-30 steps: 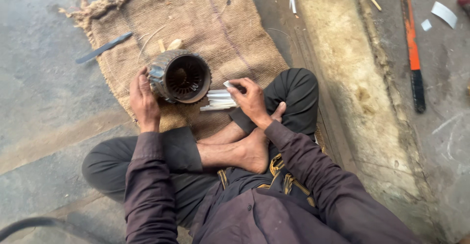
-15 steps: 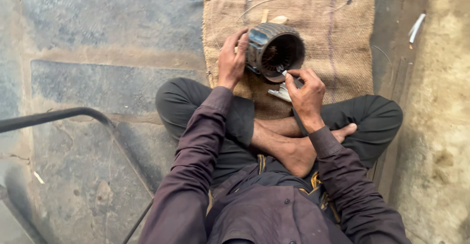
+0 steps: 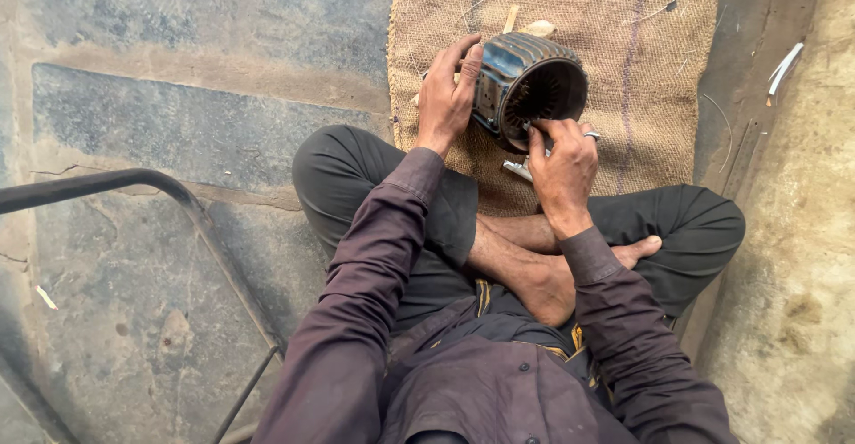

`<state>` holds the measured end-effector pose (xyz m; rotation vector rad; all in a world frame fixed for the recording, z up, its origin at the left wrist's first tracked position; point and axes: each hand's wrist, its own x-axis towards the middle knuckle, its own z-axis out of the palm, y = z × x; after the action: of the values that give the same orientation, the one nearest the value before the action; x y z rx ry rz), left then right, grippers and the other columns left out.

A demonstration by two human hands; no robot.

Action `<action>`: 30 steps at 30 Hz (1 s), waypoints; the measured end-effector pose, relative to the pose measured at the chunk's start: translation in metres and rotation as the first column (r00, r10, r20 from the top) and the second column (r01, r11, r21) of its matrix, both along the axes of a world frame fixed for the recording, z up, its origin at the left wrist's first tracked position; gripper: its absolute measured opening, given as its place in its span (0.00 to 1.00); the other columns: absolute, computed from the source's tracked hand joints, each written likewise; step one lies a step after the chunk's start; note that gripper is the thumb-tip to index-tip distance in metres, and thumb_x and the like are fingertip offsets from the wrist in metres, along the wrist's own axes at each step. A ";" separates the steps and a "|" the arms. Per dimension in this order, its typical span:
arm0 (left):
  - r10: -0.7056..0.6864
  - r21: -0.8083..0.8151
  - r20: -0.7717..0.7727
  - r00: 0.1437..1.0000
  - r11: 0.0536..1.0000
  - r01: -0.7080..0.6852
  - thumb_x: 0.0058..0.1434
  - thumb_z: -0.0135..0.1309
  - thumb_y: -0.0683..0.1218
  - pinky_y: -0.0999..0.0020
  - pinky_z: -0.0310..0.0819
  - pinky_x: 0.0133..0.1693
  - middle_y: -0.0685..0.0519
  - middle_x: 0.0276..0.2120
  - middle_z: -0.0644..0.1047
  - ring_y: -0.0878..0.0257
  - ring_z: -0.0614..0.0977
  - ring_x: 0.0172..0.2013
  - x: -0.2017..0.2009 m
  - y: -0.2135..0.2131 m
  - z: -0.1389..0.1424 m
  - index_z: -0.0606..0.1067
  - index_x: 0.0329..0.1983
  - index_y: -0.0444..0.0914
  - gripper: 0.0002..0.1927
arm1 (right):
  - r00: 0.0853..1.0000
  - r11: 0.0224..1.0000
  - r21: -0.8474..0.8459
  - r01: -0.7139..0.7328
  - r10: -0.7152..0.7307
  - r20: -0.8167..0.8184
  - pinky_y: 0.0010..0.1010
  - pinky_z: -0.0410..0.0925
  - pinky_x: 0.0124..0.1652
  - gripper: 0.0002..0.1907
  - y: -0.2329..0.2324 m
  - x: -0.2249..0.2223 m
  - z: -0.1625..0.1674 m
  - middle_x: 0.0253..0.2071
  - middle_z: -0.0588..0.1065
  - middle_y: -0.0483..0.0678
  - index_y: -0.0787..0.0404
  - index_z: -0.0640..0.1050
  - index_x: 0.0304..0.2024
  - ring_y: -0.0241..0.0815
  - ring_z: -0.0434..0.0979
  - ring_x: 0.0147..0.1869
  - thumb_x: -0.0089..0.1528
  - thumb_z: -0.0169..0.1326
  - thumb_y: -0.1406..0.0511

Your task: The person sits cross-legged on the floor with a cylindrical ribbed object on a jute sack and saws through it using a hand saw, steadying it with the other hand. After sawing, the person picks up small white paper strips and inserts them one at a time into the slots around the object's opening.

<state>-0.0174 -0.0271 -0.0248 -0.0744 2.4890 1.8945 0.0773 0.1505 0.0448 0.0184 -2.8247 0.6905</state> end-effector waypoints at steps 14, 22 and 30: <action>0.019 0.029 -0.005 1.000 0.999 -0.019 0.71 0.38 0.71 0.60 0.78 0.52 0.50 0.55 0.78 0.58 0.83 0.50 0.003 0.001 0.010 0.75 0.64 0.46 0.34 | 0.990 0.993 0.038 0.113 -0.115 0.076 0.43 0.69 0.42 0.06 -0.009 -0.009 -0.008 0.36 0.81 0.53 0.64 0.82 0.35 0.51 0.80 0.37 0.61 0.64 0.66; 0.013 0.010 -0.032 0.999 1.000 -0.012 0.72 0.37 0.71 0.59 0.78 0.53 0.50 0.56 0.78 0.58 0.82 0.52 0.002 0.002 0.008 0.75 0.64 0.46 0.33 | 0.999 0.999 0.024 0.033 -0.033 0.036 0.40 0.70 0.40 0.05 -0.010 -0.003 -0.008 0.37 0.80 0.52 0.66 0.81 0.38 0.48 0.79 0.37 0.63 0.63 0.69; 0.010 0.012 0.022 1.000 1.000 -0.011 0.70 0.36 0.71 0.59 0.79 0.50 0.49 0.55 0.77 0.58 0.83 0.49 0.001 0.003 0.008 0.75 0.64 0.46 0.34 | 0.995 0.995 0.061 -0.085 0.082 0.050 0.42 0.72 0.43 0.06 0.000 -0.010 -0.002 0.37 0.80 0.53 0.66 0.83 0.40 0.52 0.80 0.40 0.61 0.63 0.70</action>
<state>-0.0160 -0.0244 -0.0171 -0.1076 2.4676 1.9021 0.0670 0.1500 0.0423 0.1332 -2.9046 0.6268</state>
